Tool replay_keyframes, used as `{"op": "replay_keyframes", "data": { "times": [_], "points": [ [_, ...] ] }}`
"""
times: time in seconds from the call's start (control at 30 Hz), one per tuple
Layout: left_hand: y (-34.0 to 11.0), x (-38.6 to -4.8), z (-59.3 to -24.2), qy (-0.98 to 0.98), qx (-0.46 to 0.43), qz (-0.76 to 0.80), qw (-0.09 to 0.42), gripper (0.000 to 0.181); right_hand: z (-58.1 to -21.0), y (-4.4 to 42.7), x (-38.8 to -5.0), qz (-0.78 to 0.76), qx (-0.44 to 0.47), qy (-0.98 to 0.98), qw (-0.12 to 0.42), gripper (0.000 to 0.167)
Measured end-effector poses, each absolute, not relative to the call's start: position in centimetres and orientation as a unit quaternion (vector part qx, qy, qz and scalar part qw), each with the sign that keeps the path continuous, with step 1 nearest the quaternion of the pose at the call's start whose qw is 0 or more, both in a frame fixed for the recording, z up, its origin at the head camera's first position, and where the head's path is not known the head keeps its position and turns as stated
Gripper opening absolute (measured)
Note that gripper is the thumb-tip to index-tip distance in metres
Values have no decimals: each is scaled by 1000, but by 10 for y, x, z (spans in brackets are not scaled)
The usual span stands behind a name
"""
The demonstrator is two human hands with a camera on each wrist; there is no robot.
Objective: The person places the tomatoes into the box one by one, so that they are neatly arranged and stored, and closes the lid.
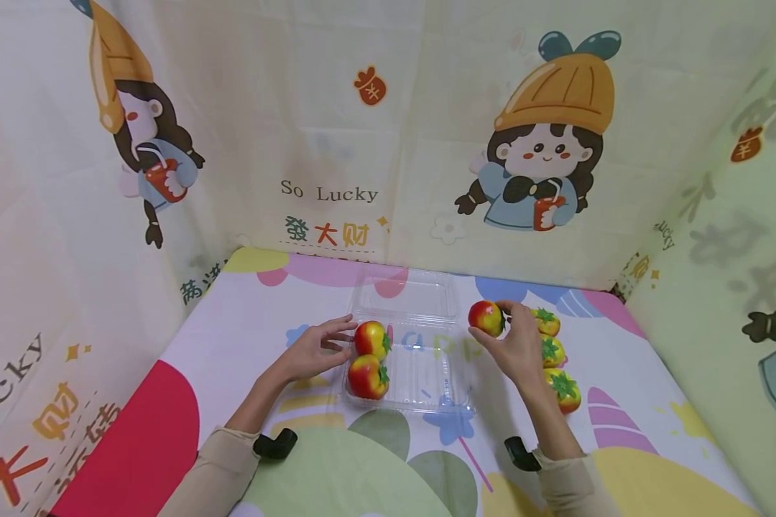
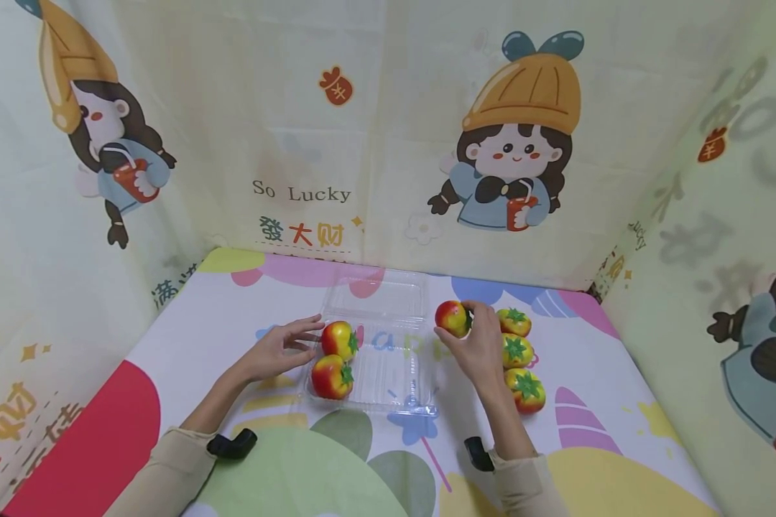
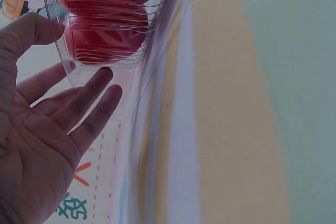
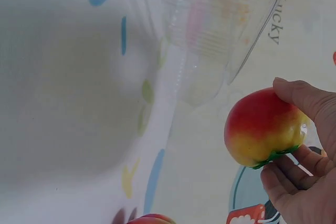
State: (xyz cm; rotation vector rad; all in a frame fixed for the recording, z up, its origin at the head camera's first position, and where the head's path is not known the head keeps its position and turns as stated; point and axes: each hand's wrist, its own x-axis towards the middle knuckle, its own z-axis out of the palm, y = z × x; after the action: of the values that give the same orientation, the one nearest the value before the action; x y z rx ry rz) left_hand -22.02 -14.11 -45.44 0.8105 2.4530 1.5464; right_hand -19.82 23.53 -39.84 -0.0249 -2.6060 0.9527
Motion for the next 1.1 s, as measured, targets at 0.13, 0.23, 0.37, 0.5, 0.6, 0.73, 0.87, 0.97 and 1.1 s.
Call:
{"op": "replay_keyframes", "data": {
  "times": [0.13, 0.23, 0.37, 0.5, 0.6, 0.73, 0.87, 0.97, 1.1],
  "points": [
    [-141, -220, -454, 813, 267, 514, 66, 56, -395, 231, -194, 341, -2, -922, 184, 67],
    [-141, -220, -454, 813, 267, 514, 65, 56, -393, 227, -191, 345, -1, -921, 181, 68],
    [-141, -220, -454, 814, 265, 512, 65, 56, -391, 222, -187, 349, 0, -921, 172, 70],
    [-141, -219, -453, 815, 263, 512, 66, 57, -389, 218, -185, 357, 6, -920, 164, 71],
    [-141, -219, -453, 815, 265, 511, 65, 57, -389, 215, -184, 357, 12, -920, 162, 71],
    [-141, -220, -453, 815, 266, 511, 64, 56, -389, 211, -183, 349, 20, -923, 163, 73],
    [-141, -220, -454, 815, 267, 510, 65, 56, -389, 207, -183, 346, 28, -923, 165, 73],
    [-141, -220, -454, 815, 267, 510, 65, 56, -389, 203, -184, 346, 34, -923, 168, 72],
    [-142, -219, -454, 815, 266, 511, 63, 56, -388, 198, -184, 349, 44, -921, 167, 70]
  ]
}}
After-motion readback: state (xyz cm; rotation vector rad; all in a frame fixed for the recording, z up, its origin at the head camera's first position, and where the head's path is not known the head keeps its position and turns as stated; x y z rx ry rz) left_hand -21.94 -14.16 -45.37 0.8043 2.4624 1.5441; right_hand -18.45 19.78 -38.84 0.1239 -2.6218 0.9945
